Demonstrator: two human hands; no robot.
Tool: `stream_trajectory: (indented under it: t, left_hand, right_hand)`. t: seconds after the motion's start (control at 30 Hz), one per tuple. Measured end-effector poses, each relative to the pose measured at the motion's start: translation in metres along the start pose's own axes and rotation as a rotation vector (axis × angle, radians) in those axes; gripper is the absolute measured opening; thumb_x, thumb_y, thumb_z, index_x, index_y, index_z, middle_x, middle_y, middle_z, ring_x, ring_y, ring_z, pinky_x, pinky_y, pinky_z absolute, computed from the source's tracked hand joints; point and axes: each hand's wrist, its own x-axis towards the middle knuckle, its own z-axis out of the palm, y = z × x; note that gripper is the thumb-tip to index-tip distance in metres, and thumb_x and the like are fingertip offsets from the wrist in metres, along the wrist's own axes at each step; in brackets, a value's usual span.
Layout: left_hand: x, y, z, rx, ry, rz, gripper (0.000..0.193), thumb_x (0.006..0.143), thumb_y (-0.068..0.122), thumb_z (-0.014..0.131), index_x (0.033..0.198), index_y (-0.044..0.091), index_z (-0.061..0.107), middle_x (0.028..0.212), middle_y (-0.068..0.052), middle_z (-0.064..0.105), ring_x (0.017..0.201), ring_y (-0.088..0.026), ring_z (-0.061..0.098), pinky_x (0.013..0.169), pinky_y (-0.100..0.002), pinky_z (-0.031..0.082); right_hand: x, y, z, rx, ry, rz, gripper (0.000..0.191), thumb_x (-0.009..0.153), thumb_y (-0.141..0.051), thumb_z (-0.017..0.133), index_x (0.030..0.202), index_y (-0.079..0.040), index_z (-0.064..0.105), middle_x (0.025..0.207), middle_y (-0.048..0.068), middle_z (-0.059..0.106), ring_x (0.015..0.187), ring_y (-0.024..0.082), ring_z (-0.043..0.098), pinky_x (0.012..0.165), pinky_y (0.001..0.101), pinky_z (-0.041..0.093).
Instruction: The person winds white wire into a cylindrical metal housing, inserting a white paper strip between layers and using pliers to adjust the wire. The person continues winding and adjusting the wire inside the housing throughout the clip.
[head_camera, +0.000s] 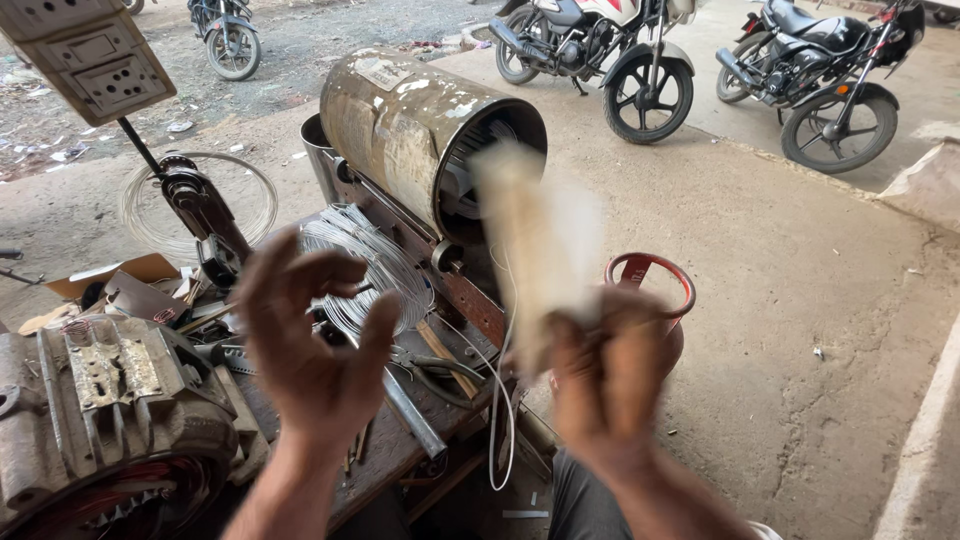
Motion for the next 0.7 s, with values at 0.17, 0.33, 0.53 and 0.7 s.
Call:
stream_trajectory:
  t: [0.17,0.33,0.53,0.7]
  left_hand:
    - [0.049,-0.014,0.030,0.657,-0.189,0.386,0.063,0.091,0.034,0.078,0.135,-0.003,0.051,0.128,-0.023,0.064,0.115,-0.035,0.065,0.095,-0.045,0.059]
    - [0.070,-0.011,0.052,0.728,-0.352,0.262,0.053,0.094,0.016,0.076,0.142,0.004,0.058,0.136,-0.016,0.067,0.110,-0.032,0.065,0.090,-0.043,0.058]
    - [0.073,-0.026,0.058,0.721,-0.362,0.406,0.055,0.088,0.004,0.070,0.142,0.004,0.058,0.133,-0.020,0.065,0.126,-0.038,0.064,0.094,-0.045,0.062]
    - [0.098,-0.027,0.069,0.745,-0.473,0.520,0.055,0.088,0.000,0.073,0.140,0.012,0.060,0.126,-0.021,0.069,0.110,-0.034,0.072,0.080,-0.039,0.065]
  right_hand:
    - [0.019,0.005,-0.038,0.128,0.192,-0.070,0.027,0.113,-0.009,0.062,0.135,-0.003,0.049,0.092,0.017,0.070,0.063,0.015,0.067,0.053,0.0290,0.056]
    - [0.015,0.010,-0.052,-0.200,0.140,-0.046,0.026,0.118,-0.007,0.060,0.142,0.001,0.054,0.103,0.017,0.074,0.075,0.014,0.069,0.063,0.0253,0.056]
    - [0.012,0.018,-0.077,-0.343,0.059,0.028,0.032,0.107,-0.007,0.062,0.138,0.000,0.060,0.104,0.015,0.075,0.076,0.014,0.074,0.060,0.0254,0.060]
    - [0.018,0.014,-0.085,-0.571,0.042,-0.116,0.023,0.105,-0.004,0.067,0.128,0.001,0.067,0.107,0.016,0.074,0.088,0.019,0.074,0.075,0.0299,0.059]
